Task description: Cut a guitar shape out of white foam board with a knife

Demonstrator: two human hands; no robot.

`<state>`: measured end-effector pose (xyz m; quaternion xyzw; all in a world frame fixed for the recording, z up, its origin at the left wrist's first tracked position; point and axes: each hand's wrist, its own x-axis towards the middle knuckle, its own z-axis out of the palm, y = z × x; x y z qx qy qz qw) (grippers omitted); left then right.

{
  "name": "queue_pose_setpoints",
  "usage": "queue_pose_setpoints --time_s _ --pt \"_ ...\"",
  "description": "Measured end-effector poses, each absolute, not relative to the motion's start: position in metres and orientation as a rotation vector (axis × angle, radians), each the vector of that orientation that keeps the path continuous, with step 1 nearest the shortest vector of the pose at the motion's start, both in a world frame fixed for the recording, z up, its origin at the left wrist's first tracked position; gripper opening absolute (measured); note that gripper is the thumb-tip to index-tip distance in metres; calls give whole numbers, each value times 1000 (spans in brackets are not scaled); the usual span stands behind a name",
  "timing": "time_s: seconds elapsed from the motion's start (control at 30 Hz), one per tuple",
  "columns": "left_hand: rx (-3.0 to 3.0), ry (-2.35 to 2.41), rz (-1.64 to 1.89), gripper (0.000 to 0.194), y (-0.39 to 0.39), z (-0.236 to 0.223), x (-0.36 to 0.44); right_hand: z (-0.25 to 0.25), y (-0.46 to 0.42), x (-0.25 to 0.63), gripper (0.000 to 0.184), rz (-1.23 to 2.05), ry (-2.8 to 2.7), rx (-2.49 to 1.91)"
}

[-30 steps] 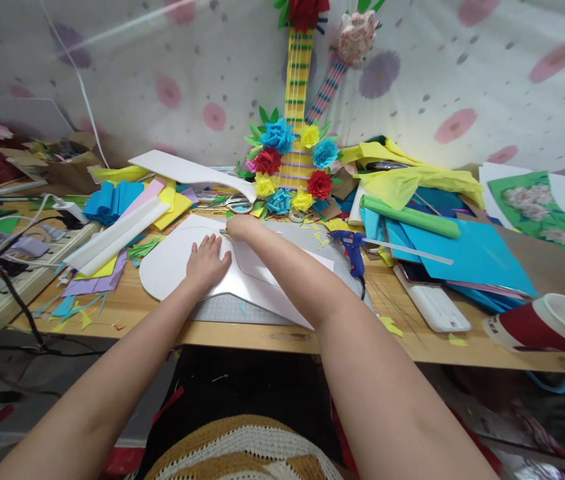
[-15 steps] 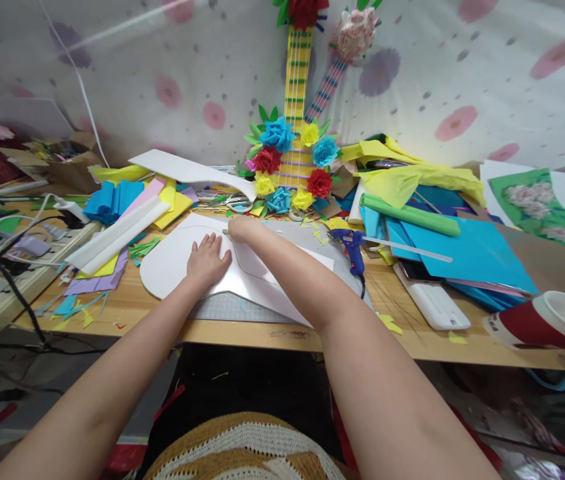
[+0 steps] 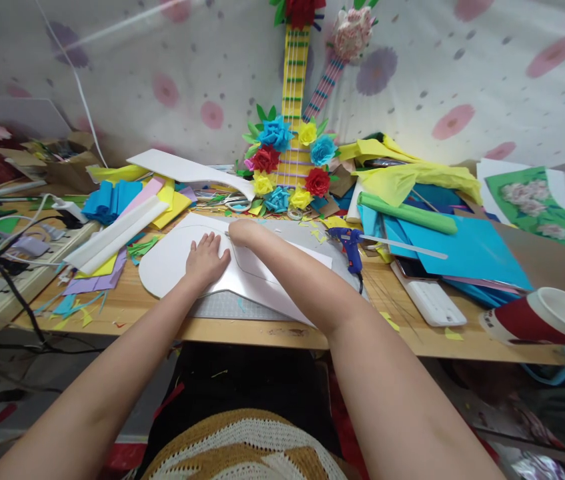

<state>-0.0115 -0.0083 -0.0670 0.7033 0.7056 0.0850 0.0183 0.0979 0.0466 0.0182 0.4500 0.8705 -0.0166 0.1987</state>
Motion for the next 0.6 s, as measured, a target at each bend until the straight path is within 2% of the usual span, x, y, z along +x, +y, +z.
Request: queue_pose_setpoints --time_s 0.6 --pt "2211 2192 264 62 -8 -68 -12 13 37 93 33 -36 2460 1305"
